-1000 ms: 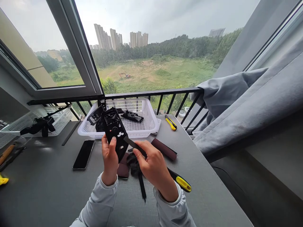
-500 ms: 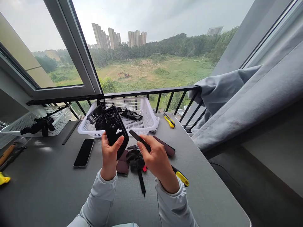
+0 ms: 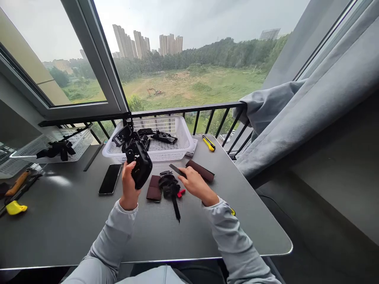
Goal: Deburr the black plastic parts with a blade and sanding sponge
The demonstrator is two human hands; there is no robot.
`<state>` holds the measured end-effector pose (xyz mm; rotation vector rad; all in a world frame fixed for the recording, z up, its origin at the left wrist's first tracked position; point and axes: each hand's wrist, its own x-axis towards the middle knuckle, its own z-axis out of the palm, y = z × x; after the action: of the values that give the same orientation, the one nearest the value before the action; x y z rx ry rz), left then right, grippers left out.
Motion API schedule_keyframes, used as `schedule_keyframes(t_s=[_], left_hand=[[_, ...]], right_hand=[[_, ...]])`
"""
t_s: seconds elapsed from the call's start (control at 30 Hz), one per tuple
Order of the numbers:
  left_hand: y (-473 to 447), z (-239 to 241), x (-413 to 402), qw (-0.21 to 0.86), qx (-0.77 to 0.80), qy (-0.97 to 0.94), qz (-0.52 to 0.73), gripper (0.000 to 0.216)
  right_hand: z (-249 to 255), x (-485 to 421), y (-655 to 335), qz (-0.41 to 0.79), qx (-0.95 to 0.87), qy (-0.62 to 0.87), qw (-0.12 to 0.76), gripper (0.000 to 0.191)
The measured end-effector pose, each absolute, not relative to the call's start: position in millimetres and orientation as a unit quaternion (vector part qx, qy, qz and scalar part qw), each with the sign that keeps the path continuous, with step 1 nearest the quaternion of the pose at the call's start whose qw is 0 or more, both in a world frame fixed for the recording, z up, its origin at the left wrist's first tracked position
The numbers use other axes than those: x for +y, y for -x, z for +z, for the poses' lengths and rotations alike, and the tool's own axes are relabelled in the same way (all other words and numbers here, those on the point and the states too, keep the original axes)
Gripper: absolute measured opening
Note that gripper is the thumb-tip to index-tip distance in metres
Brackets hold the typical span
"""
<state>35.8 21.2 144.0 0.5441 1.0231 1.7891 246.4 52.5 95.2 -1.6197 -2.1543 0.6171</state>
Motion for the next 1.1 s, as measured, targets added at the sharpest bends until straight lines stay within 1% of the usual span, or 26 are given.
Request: schedule_keyframes(t_s=[0.17,0.23,0.4,0.53,0.67,0.73,0.8,0.87,1.03,1.1], left_hand=[[-15,119,-2,0.483,0.439,-0.223,0.724,0.029],[-10,107,-11,0.483,0.468,-0.218,0.708,0.03],[-4,75,-20,0.479,0.517,-0.2,0.68,0.037],[-2,51,-11,0.481,0.527,-0.198,0.672,0.038],[-5,33,3,0.473,0.528,-0.2,0.676,0.038],[-6,28,7,0.474,0.524,-0.203,0.678,0.039],[-6,24,10,0.478,0.52,-0.206,0.678,0.037],[-4,22,11,0.481,0.516,-0.207,0.678,0.036],[0,21,10,0.489,0.511,-0.208,0.676,0.035],[1,21,10,0.496,0.507,-0.207,0.674,0.035]], right_hand=[[54,69,-244,0.214,-0.749,0.616,0.118,0.027],[41,76,-239,0.211,-0.748,0.622,0.097,0.028],[23,92,-229,0.179,-0.747,0.634,0.089,0.031],[21,95,-225,0.134,-0.738,0.65,0.126,0.03],[24,78,-217,0.096,-0.744,0.633,0.191,0.03],[21,64,-210,0.094,-0.767,0.596,0.217,0.034],[15,51,-202,0.097,-0.789,0.561,0.231,0.043],[6,42,-196,0.099,-0.801,0.538,0.245,0.045],[-12,44,-197,0.107,-0.802,0.505,0.299,0.027],[-14,50,-203,0.105,-0.792,0.504,0.329,0.025]])
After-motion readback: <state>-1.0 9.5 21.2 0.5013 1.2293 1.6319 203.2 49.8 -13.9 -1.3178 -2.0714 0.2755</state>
